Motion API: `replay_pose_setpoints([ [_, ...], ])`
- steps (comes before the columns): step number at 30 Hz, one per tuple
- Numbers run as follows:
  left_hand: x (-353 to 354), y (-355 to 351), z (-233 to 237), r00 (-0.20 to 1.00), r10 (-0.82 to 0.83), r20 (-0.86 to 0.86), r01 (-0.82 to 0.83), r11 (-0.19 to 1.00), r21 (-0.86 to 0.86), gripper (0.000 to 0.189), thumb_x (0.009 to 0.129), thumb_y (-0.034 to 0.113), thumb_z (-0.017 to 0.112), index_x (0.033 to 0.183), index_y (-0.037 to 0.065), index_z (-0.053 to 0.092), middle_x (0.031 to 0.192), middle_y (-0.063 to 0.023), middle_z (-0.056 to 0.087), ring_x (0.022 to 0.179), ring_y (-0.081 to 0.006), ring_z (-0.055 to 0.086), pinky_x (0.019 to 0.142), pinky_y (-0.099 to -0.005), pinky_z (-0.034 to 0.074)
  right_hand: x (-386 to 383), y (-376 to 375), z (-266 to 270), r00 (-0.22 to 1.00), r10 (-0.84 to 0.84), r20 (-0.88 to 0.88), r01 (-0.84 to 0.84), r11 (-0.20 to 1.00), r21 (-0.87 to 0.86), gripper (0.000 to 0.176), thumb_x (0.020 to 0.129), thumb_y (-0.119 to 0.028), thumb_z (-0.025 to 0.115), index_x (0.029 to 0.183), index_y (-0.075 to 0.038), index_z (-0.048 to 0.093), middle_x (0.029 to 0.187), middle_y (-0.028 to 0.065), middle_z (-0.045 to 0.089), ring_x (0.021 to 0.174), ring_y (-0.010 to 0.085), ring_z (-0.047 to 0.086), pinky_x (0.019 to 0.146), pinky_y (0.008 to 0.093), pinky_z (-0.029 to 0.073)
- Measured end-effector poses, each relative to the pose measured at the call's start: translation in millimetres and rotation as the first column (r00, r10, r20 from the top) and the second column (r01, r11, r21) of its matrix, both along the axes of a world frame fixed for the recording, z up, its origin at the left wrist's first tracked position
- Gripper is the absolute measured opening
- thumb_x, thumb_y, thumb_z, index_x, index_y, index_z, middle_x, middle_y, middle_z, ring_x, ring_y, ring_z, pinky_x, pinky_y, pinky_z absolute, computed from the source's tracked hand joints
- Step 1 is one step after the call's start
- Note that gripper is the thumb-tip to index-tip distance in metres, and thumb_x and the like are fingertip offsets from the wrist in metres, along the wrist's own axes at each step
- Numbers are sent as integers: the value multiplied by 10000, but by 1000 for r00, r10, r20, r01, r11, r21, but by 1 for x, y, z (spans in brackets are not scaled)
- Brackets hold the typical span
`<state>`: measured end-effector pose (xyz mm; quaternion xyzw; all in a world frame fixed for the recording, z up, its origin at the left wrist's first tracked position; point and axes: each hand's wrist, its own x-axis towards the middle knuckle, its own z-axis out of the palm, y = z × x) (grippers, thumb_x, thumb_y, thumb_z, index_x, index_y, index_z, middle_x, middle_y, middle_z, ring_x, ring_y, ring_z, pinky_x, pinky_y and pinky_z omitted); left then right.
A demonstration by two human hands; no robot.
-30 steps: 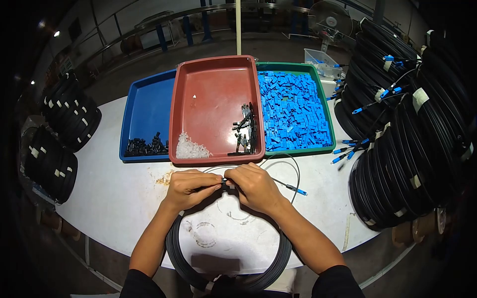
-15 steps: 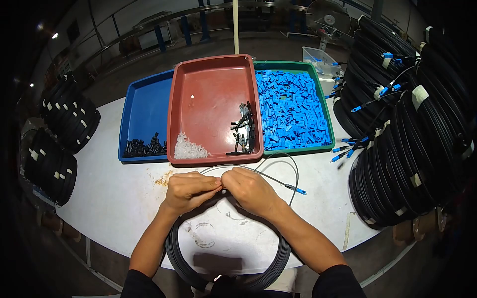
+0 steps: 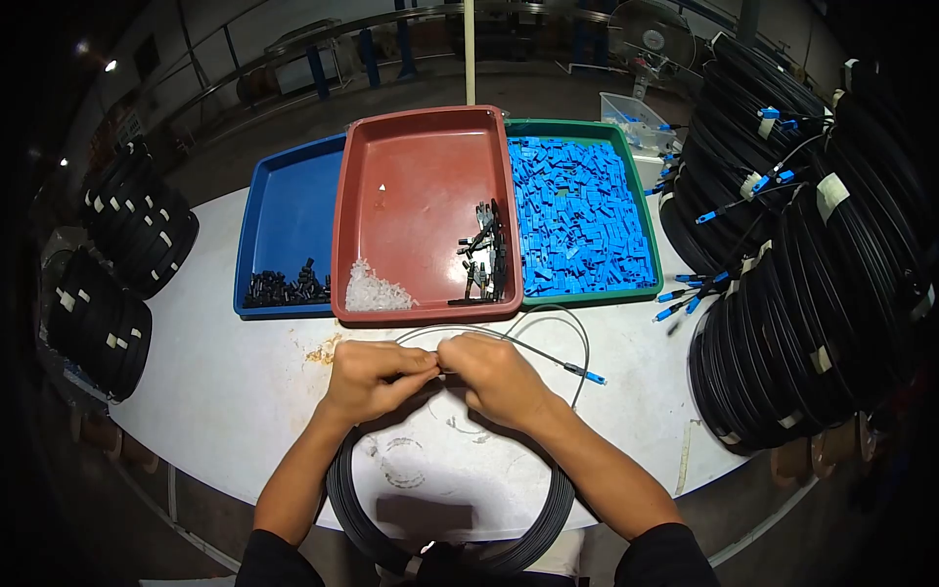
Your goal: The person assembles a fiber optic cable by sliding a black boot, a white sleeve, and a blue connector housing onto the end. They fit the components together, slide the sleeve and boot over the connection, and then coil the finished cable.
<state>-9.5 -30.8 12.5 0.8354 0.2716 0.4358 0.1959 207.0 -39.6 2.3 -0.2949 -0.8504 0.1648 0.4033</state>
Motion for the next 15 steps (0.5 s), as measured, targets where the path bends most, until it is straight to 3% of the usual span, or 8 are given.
replay_pose_setpoints([
  [2,-2,5,0,975,-43,-217,127,912,389,149,763,-4,826,910,2,799,840,-128,779,701,-212,754,638,-307,595,-1,1,-4,999,1,-37,-9,981,-196,225,738,16,682,893,-11,521,831,173,580,795,385,599,698,438,492],
  [3,-2,6,-1,975,-45,-218,129,912,390,149,763,-4,826,910,2,799,840,-128,779,701,-212,754,638,-307,595,-1,1,-5,997,-3,-72,-25,924,-383,225,736,13,685,887,-13,521,830,172,580,795,384,598,697,442,492],
  [6,-2,4,-2,995,-12,-99,40,956,291,109,775,10,827,882,12,804,836,-122,783,697,-194,753,640,-302,592,-3,1,-9,999,-18,-36,14,994,-108,188,775,21,673,887,-8,525,828,172,583,792,390,603,687,451,486],
  [8,-2,0,0,995,90,30,-78,954,-290,105,784,25,830,884,12,803,815,-107,784,685,-168,747,661,-288,590,-2,4,-5,1000,10,1,-10,999,37,170,805,16,670,892,-5,526,827,173,586,789,390,608,683,458,481],
  [10,-1,1,0,996,68,62,-43,942,-334,102,798,46,828,886,0,801,812,-101,787,673,-147,740,666,-277,588,1,4,-1,999,27,39,-33,983,179,153,834,11,667,898,-1,528,826,175,590,787,391,613,678,466,475],
  [13,2,-1,1,1000,12,-8,-12,1000,13,114,791,46,829,877,-17,790,808,-137,775,662,-216,745,639,-293,589,1,0,0,995,-13,100,-13,967,253,152,844,-5,677,898,-3,534,827,165,593,792,378,622,684,459,482],
  [14,1,1,2,1000,11,-10,-11,1000,13,114,791,46,829,877,-17,790,808,-137,775,662,-216,745,639,-293,589,1,0,-5,1000,-5,25,5,1000,-3,165,823,-11,687,890,-8,536,830,156,592,797,367,624,689,451,489],
  [15,0,3,4,990,-12,-137,50,960,277,124,778,37,832,882,-16,788,820,-142,775,659,-229,743,626,-301,588,0,-1,-8,999,-18,-50,5,965,-262,178,801,-17,697,882,-13,538,832,147,591,801,356,625,694,443,497],
])
